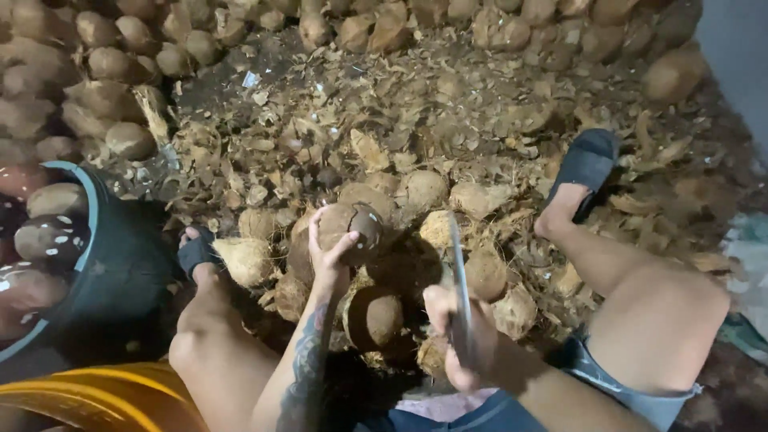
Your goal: The person sits on the ground and peels the husk off a coconut using a knife. They rotate the coconut and scrape away the fibrous outer layer, then place the peeled coconut into a nearby bucket.
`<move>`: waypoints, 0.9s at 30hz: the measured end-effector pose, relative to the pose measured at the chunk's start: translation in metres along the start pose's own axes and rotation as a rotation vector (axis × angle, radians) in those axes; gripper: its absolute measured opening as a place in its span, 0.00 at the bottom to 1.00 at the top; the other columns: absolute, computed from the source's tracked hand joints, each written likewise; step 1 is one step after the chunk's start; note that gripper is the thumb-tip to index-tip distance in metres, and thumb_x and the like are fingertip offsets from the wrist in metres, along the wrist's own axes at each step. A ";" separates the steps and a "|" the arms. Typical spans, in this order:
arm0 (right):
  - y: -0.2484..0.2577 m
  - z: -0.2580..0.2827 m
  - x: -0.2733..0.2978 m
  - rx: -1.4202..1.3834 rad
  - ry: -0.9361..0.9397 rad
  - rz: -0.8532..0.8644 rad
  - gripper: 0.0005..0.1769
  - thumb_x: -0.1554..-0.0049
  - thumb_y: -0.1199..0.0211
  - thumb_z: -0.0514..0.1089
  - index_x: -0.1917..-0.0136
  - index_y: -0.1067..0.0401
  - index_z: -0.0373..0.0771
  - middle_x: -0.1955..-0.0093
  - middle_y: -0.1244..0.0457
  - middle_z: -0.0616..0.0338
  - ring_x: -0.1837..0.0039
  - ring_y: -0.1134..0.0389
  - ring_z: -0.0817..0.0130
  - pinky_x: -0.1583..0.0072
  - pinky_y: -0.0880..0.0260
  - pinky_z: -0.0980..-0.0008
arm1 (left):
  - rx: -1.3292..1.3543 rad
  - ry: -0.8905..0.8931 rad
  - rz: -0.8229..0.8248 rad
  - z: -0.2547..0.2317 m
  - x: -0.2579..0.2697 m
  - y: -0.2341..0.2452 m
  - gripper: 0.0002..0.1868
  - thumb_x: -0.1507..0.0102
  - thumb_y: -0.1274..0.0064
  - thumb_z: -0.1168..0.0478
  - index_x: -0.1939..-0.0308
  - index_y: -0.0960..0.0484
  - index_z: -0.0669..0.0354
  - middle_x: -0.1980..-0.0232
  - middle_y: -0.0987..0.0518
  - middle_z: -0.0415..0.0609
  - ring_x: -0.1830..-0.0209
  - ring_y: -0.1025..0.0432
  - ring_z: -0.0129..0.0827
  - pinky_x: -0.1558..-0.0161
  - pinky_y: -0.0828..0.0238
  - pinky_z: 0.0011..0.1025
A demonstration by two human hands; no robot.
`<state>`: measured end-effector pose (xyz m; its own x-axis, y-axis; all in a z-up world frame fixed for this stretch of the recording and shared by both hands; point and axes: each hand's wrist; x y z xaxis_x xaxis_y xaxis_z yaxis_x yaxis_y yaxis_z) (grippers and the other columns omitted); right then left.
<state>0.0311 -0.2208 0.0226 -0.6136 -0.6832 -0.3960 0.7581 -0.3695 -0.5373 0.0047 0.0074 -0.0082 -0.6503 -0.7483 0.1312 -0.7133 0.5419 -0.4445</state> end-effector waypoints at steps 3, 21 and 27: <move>0.018 -0.032 -0.001 0.403 -0.272 -0.082 0.33 0.30 0.56 0.64 0.52 0.26 0.33 0.57 0.34 0.44 0.53 0.37 0.55 0.46 0.38 0.60 | -0.007 0.009 -0.031 0.013 -0.003 0.007 0.45 0.53 0.26 0.63 0.33 0.28 0.43 0.42 0.25 0.53 0.43 0.30 0.46 0.46 0.27 0.42; -0.032 0.012 -0.052 0.007 -0.389 -0.411 0.33 0.28 0.63 0.68 0.64 0.42 0.43 0.83 0.53 0.65 0.85 0.49 0.73 0.82 0.46 0.74 | 0.143 0.059 -0.056 0.037 0.001 -0.010 0.39 0.50 0.35 0.60 0.33 0.27 0.44 0.62 0.23 0.46 0.67 0.28 0.27 0.69 0.30 0.22; -0.020 0.025 -0.030 0.526 0.535 -0.030 0.40 0.34 0.57 0.85 0.63 0.48 0.48 0.72 0.56 0.72 0.73 0.59 0.78 0.70 0.57 0.74 | 0.129 0.078 0.110 0.034 -0.013 0.014 0.45 0.54 0.33 0.62 0.33 0.32 0.54 0.44 0.24 0.61 0.54 0.24 0.46 0.57 0.20 0.39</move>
<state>0.0396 -0.2092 0.0641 -0.5573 -0.3186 -0.7667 0.6626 -0.7272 -0.1794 0.0120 0.0122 -0.0460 -0.7443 -0.6528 0.1413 -0.6005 0.5614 -0.5693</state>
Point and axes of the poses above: each hand's wrist, its own x-axis away from the middle knuckle, its own y-axis out of the back of the hand, z = x × y
